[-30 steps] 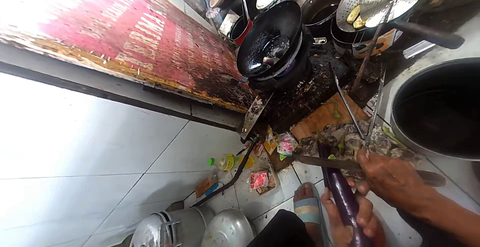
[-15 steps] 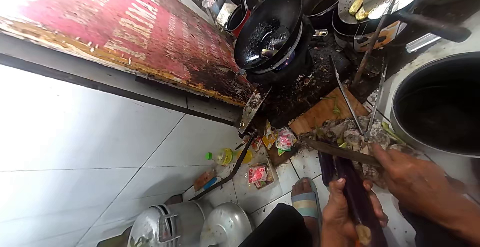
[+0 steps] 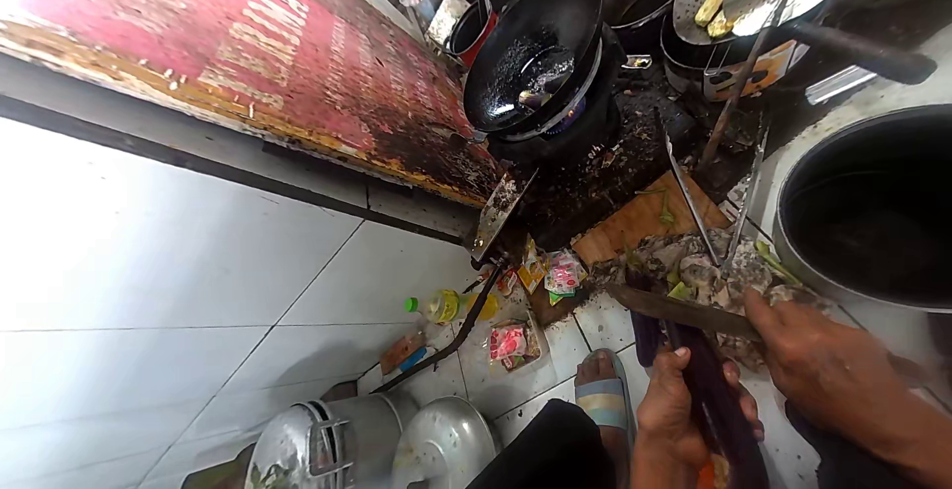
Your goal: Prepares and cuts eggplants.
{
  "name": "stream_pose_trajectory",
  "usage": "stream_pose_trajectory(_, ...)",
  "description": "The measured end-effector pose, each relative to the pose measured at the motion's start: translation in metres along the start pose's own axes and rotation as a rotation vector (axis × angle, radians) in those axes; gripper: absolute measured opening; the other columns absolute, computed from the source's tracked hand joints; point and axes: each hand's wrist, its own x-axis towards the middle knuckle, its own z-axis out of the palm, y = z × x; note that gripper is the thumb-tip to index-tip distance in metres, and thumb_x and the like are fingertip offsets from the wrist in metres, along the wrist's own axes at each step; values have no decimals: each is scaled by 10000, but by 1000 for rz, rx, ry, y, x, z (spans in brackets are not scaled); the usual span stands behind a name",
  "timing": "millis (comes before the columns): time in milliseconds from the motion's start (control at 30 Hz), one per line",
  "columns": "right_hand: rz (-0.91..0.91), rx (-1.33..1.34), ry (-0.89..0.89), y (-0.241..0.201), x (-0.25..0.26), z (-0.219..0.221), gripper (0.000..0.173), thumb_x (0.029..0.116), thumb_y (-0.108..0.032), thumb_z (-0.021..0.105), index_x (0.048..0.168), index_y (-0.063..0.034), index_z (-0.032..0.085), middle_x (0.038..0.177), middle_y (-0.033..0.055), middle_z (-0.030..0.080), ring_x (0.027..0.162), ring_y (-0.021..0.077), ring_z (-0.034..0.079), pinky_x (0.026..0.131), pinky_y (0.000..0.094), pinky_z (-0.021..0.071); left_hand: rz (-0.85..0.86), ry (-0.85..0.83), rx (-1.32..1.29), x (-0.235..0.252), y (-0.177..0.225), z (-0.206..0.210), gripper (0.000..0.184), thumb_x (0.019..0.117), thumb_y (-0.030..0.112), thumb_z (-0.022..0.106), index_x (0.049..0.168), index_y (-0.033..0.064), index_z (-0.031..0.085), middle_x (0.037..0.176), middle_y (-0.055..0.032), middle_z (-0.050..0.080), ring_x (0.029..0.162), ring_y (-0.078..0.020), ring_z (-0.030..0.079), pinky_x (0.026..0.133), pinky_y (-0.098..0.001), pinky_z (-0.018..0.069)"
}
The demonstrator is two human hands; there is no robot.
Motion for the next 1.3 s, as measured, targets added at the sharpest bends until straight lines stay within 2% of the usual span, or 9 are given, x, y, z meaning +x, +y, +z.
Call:
stream_pose_trajectory(33, -5, -19, 8, 0, 1, 0, 367, 870, -74, 503, 1169, 67, 663, 734, 194, 597, 560, 402, 633, 393, 470, 453, -17, -74, -56, 1, -2, -3, 482, 837, 497, 762, 955, 45, 641, 785, -113, 676, 632, -245, 689, 571, -384, 602)
stream_pose_trajectory(100, -11, -50, 1, 2, 2, 2, 350, 867, -61, 499, 1160, 70, 639, 727, 196, 581, 554, 406, 626, 389, 470, 444, -44, -147, -125, 5, -8, -4, 513, 743, 516, 839, 939, 72, 675, 780, -90, 690, 634, -228, 694, 572, -369, 595)
stream_pose_trajectory(367, 22, -64, -127, 0, 14, 10, 327, 868, -36, 615, 1172, 85, 614, 731, 194, 603, 580, 392, 653, 434, 483, 499, -114, -280, -249, 2, -15, -7, 458, 769, 474, 826, 975, 93, 677, 820, -87, 707, 671, -229, 713, 581, -351, 597)
stream_pose_trajectory(500, 383, -41, -547, 2, 62, -13, 343, 989, -174, 638, 1280, -15, 547, 927, 227, 669, 810, 445, 702, 639, 576, 566, -155, -356, -146, 2, -38, 20, 459, 809, 533, 776, 999, 126, 683, 801, -37, 690, 627, -169, 682, 542, -294, 565)
stream_pose_trajectory(600, 529, 129, -443, 11, 64, -26, 220, 1048, -183, 575, 1175, -7, 607, 838, 256, 668, 818, 497, 686, 667, 653, 527, -112, -315, -177, 6, -11, 20, 464, 820, 551, 745, 986, 122, 689, 805, -68, 703, 641, -215, 699, 560, -343, 584)
stream_pose_trajectory(667, 387, 249, -250, 21, 42, -21, 186, 1036, -157, 557, 1102, 0, 632, 736, 207, 631, 686, 464, 665, 572, 650, 511, -78, -291, -154, 3, 9, 7, 490, 829, 547, 753, 1013, 99, 678, 812, -88, 696, 647, -235, 702, 556, -357, 589)
stream_pose_trajectory(767, 158, 317, -57, 24, 14, -11, 400, 960, -270, 412, 1082, -7, 687, 762, 133, 645, 643, 362, 664, 528, 589, 510, -100, -339, -168, 1, 16, -8, 487, 843, 514, 760, 1083, 102, 661, 824, -87, 692, 656, -232, 707, 555, -349, 589)
stream_pose_trajectory(933, -49, 213, 6, 12, 5, -17, 376, 971, -279, 417, 1020, -38, 701, 746, 96, 618, 579, 293, 642, 429, 458, 475, -196, -459, -326, 7, 0, -10, 416, 887, 467, 710, 1101, 114, 660, 834, -58, 702, 646, -214, 712, 530, -317, 576)
stream_pose_trajectory(1300, -178, 146, 79, 15, 5, -21, 359, 1002, -231, 417, 1050, 6, 682, 759, 129, 609, 608, 327, 643, 436, 445, 481, -145, -556, -380, 8, -7, 1, 412, 895, 470, 703, 1095, 111, 674, 861, -43, 712, 662, -185, 712, 559, -288, 576)
